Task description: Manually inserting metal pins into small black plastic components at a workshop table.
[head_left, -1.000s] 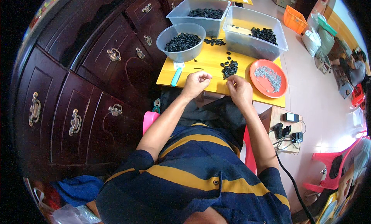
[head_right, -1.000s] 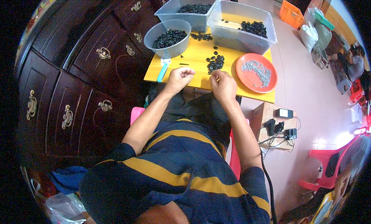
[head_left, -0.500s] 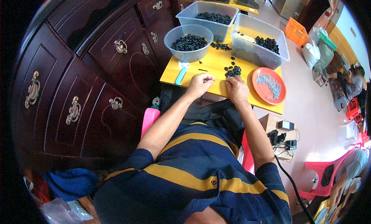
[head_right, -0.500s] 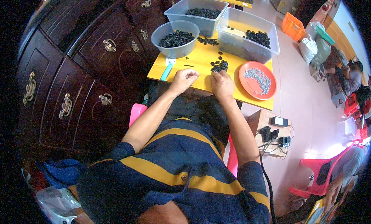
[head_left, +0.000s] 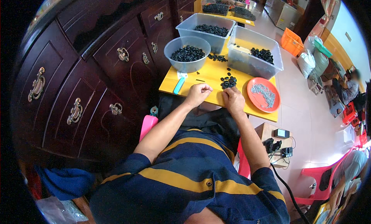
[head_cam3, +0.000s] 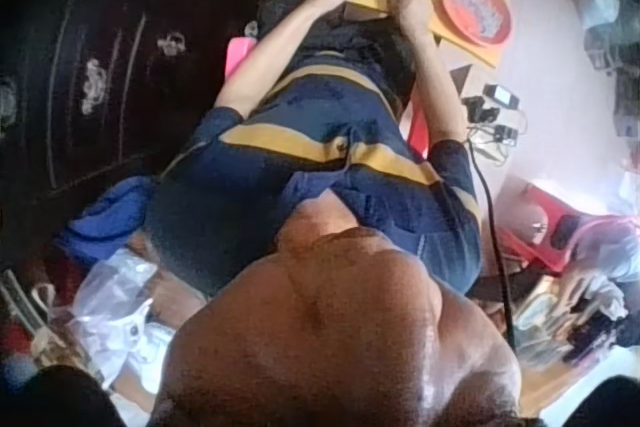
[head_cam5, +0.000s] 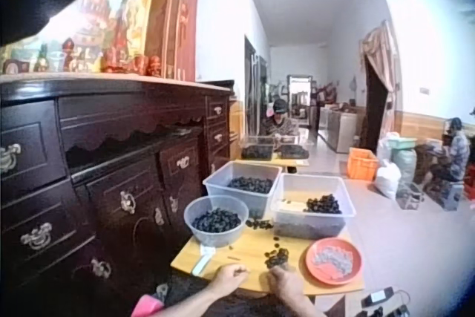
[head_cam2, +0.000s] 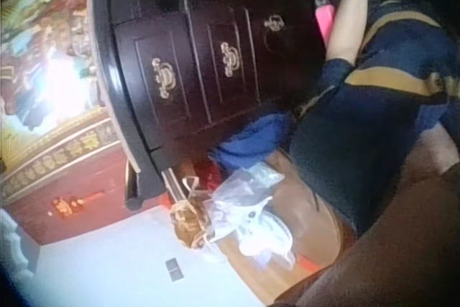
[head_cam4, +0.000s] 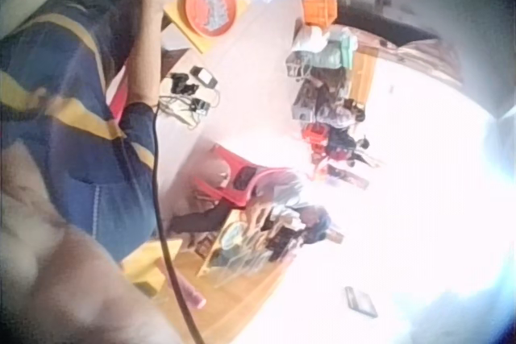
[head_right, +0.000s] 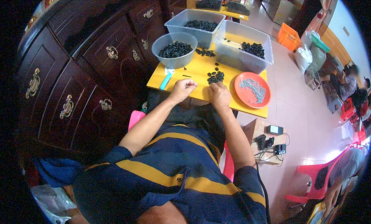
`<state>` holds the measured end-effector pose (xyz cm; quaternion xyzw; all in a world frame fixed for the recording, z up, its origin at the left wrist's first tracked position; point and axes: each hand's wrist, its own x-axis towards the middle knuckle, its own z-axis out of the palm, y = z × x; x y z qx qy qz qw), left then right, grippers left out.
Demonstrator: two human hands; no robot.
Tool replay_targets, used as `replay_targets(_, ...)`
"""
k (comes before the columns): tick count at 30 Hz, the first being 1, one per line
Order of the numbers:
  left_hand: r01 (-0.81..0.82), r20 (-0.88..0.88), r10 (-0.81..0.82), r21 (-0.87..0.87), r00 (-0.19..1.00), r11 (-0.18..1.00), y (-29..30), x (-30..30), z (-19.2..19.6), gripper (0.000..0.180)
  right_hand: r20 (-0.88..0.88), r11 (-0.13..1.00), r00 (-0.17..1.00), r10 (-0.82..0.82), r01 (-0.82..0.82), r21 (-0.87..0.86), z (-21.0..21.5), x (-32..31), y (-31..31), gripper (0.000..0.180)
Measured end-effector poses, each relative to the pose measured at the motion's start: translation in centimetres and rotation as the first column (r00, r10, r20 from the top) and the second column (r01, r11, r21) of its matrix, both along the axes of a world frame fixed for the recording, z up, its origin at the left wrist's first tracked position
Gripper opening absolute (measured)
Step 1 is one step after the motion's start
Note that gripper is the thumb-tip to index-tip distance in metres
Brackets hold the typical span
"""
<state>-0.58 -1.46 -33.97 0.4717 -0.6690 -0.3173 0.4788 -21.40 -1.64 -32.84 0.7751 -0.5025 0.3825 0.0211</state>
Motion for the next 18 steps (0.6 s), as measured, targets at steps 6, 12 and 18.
replay_targets(6,-0.020,0.022,0.020,-0.030,1.000,0.999,-0.3,-0.1,-0.6,0.010,-0.029,1.000,1.000,0.011,-0.011,0.005,0.3,-0.1,0.2,0.012)
replay_targets(12,-0.037,0.040,0.040,-0.068,0.998,0.997,0.0,-0.2,-0.3,0.010,0.011,1.000,1.000,0.024,-0.024,0.005,0.4,0.1,0.4,0.014)
replay_targets(18,-0.025,0.027,0.026,-0.017,0.999,1.000,0.7,-0.4,0.8,0.010,0.036,1.000,0.999,0.015,-0.015,-0.001,0.3,0.1,0.5,0.014)
